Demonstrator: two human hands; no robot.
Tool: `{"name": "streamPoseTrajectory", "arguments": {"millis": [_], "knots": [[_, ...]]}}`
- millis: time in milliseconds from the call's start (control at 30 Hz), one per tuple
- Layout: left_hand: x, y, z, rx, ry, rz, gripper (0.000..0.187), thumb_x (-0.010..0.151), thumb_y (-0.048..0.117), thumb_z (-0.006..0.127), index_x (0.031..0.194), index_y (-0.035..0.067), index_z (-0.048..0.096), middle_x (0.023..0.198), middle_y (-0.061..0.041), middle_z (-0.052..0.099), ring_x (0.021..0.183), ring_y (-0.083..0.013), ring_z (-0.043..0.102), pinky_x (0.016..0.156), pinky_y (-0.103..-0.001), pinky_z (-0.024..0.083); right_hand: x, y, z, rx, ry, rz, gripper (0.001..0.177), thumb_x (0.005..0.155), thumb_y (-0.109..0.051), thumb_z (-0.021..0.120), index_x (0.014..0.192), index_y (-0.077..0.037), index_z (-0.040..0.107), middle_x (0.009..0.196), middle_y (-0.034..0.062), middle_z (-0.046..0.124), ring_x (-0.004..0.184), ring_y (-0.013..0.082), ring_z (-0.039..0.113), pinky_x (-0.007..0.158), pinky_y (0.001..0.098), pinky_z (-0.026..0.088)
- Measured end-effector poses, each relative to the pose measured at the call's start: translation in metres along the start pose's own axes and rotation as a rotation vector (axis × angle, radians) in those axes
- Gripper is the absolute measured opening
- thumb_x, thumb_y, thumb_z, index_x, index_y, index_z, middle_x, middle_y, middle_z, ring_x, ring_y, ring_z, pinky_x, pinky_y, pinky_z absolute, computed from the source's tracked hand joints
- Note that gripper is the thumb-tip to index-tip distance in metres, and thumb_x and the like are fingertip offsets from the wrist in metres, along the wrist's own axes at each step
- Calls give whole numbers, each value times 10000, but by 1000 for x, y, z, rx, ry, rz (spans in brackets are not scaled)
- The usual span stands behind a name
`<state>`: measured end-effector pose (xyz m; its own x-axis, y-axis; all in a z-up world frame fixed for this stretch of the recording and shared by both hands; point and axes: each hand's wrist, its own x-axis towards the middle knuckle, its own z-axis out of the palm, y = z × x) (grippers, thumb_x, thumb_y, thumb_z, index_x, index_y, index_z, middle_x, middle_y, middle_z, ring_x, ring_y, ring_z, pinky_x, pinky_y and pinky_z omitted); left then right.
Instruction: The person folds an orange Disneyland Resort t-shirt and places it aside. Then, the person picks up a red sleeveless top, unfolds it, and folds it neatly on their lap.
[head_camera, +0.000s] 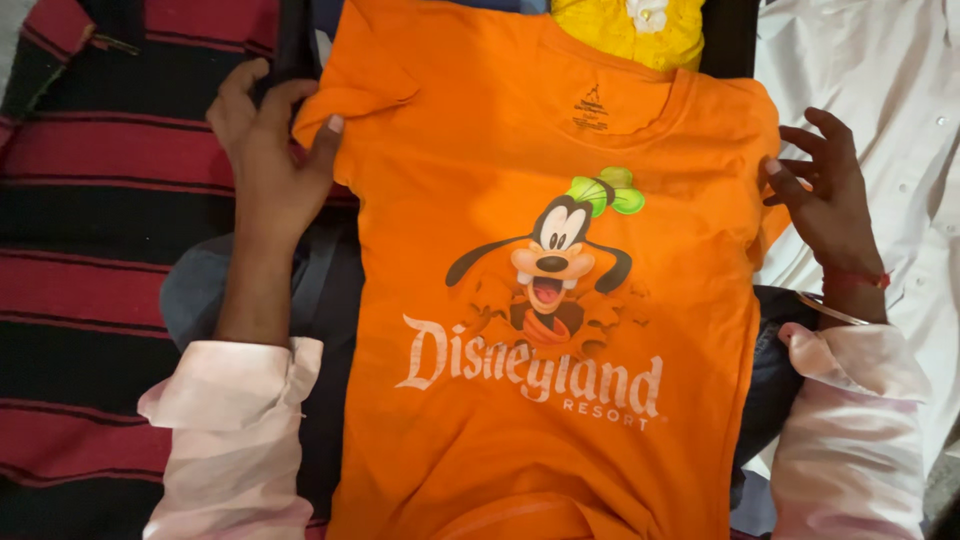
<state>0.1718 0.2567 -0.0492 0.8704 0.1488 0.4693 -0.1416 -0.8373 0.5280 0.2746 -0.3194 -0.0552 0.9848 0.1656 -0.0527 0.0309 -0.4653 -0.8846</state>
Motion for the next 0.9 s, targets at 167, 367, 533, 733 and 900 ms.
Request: {"name": "streamPoseTrajectory", "arguments": {"millis": [167, 367, 533, 733, 900], "knots": [[3, 5, -1, -15, 20, 43, 227, 996, 59, 813, 1149, 22, 651, 1473, -221, 489, 1372, -384, 401, 1164, -467, 349, -2, -6, 3, 37, -27, 29, 669, 1052, -89, 676, 1631, -72, 341, 1548, 192, 530, 1210, 216, 624, 869, 331, 554], [0, -7, 3, -578, 128, -329, 204, 1108, 21, 705, 1125, 53, 504, 1007, -49, 463, 845, -113, 422, 754, -274, 372, -2, -10, 3, 24, -37, 36, 671, 1051, -111, 687, 1624, -53, 344, 1534, 176, 547, 1234, 215, 596, 881, 333, 546], [-7, -31, 1, -625, 274, -461, 213, 1145, 72, 686, 1269, 98, 515, 924, -16, 552, 834, -73, 531, 792, -241, 456, -3, -10, 3, -3, -54, 19, 674, 1046, -136, 692, 1618, -45, 347, 1550, 163, 538, 1309, 238, 557, 961, 350, 554], [-10, -44, 5, -554, 306, -358, 256, 1122, -42, 695, 1291, 42, 521, 1091, -30, 585, 969, -81, 579, 929, -272, 516, -2, -12, 5, -32, -57, 44, 689, 1019, -141, 689, 1611, -67, 344, 1581, 146, 484, 1309, 250, 541, 928, 379, 546], [-10, -40, 3, -459, 311, -379, 314, 1092, -48, 718, 1324, 66, 538, 1169, -25, 599, 995, -91, 564, 873, -266, 485, -5, -14, 4, -62, -95, 37, 678, 1042, -135, 674, 1629, -68, 344, 1396, 146, 605, 1272, 214, 599, 993, 352, 516]]}}
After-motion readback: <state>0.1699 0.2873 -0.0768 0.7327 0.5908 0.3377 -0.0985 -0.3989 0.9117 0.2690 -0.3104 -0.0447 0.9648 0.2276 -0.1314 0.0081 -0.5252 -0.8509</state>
